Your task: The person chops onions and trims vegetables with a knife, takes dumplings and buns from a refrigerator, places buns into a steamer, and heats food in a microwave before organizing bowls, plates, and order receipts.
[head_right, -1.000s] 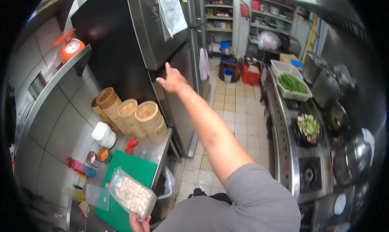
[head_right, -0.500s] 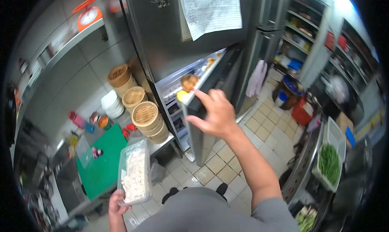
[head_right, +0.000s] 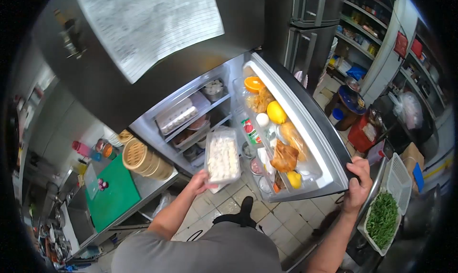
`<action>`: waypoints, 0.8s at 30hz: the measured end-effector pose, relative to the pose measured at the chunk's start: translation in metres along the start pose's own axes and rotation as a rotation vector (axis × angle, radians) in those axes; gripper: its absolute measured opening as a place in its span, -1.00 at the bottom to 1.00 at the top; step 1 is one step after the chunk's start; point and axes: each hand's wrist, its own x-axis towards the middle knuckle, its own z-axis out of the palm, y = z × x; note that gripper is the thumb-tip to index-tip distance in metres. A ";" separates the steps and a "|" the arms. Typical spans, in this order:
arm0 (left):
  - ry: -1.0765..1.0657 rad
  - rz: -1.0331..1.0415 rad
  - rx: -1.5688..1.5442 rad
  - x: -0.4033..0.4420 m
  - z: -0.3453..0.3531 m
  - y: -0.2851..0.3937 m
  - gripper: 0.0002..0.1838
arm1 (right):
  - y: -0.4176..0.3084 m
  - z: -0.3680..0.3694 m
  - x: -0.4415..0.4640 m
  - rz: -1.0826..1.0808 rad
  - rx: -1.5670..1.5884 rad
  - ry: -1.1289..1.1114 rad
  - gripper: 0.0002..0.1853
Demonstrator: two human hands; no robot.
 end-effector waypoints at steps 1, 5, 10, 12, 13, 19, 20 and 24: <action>0.046 0.013 -0.008 0.045 0.001 -0.002 -0.52 | 0.011 -0.010 0.004 -0.008 0.005 -0.002 -0.52; 0.015 0.076 -0.089 0.181 0.002 0.014 -0.47 | 0.031 -0.029 0.015 0.028 -0.046 0.057 -0.62; 0.489 0.255 -0.275 0.286 -0.006 0.044 -0.63 | 0.026 -0.012 0.011 0.114 -0.032 0.145 -0.67; 0.611 0.305 -0.293 0.310 -0.013 0.053 -0.66 | 0.022 -0.006 0.006 0.133 -0.002 0.170 -0.67; 0.615 0.393 -0.454 0.318 -0.015 0.055 -0.65 | 0.023 -0.011 0.002 0.109 0.030 0.076 -0.58; 0.464 0.335 -0.431 0.221 0.004 0.016 -0.64 | 0.003 0.017 -0.061 0.634 0.308 0.187 -0.14; 0.542 0.288 -0.301 0.197 -0.004 -0.008 -0.61 | 0.002 0.014 -0.069 0.880 0.233 0.221 -0.15; 0.525 0.263 0.976 0.106 -0.131 -0.157 -0.69 | 0.065 -0.027 -0.022 0.494 0.574 -0.117 -0.54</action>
